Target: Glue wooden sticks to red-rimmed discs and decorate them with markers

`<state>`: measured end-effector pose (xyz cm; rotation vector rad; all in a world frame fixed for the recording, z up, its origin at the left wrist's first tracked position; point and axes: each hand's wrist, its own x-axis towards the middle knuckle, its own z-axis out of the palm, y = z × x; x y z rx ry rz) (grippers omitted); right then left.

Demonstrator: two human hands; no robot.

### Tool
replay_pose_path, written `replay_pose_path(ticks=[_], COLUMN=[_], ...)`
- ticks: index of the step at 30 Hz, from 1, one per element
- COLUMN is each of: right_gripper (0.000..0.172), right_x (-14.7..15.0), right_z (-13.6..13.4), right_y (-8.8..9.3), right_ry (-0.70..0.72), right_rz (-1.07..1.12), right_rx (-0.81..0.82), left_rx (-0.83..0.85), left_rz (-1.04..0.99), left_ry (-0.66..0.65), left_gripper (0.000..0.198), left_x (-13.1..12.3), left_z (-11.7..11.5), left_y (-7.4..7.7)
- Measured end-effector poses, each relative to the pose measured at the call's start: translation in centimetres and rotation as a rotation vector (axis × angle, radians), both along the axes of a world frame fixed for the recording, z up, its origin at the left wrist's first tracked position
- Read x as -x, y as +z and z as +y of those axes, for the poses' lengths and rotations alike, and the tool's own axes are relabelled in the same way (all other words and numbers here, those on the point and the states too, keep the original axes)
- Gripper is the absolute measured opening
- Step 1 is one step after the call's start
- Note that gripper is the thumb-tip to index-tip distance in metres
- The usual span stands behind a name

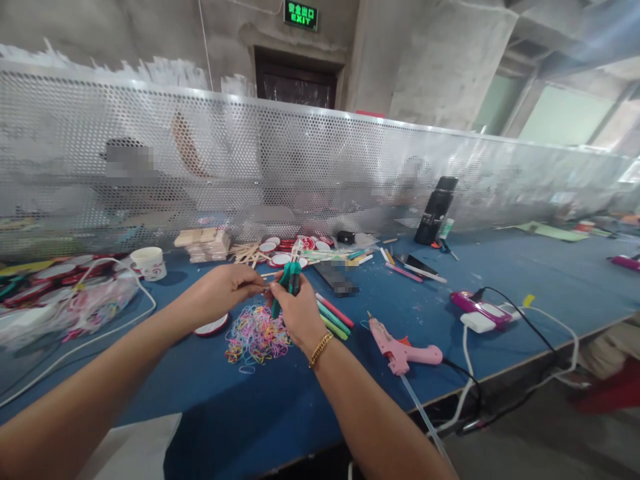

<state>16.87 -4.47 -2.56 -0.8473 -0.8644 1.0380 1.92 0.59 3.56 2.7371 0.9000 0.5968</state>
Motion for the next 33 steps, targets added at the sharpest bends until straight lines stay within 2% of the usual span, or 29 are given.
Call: replay_pose_path(ticks=[9,16,24,27,30,33], right_gripper=[0.033,0.033,0.035,0.038,0.035,0.033], right_x=[0.2,0.6,0.6,0.3,-0.2,-0.6], right_z=[-0.6,-0.5,-0.3,-0.5,-0.9,-1.1], right_y=[0.5,0.2,0.0,0.3,0.8,1.2], right_ry=[0.062,0.091,0.111,0.208,0.324,0.300], right_rz=[0.053,0.076,0.139,0.195,0.259,0.260], right_rx=[0.008,0.011,0.013,0.017,-0.010,-0.048], left_rx=[0.061,0.201,0.386,0.485,0.488,0.269], left_rz=[0.018,-0.004,-0.090,-0.063,-0.023,-0.097], left_ry=[-0.083,-0.143,-0.213,-0.235,-0.175,0.040], left_gripper=[0.021,0.023,0.024,0.026,0.027,0.025], left_x=[0.7,1.4,1.2,1.7,3.1,5.7], left_z=[0.7,1.8,1.8,1.9,3.1,5.5], left_y=[0.5,0.1,-0.2,0.0,0.3,-0.4])
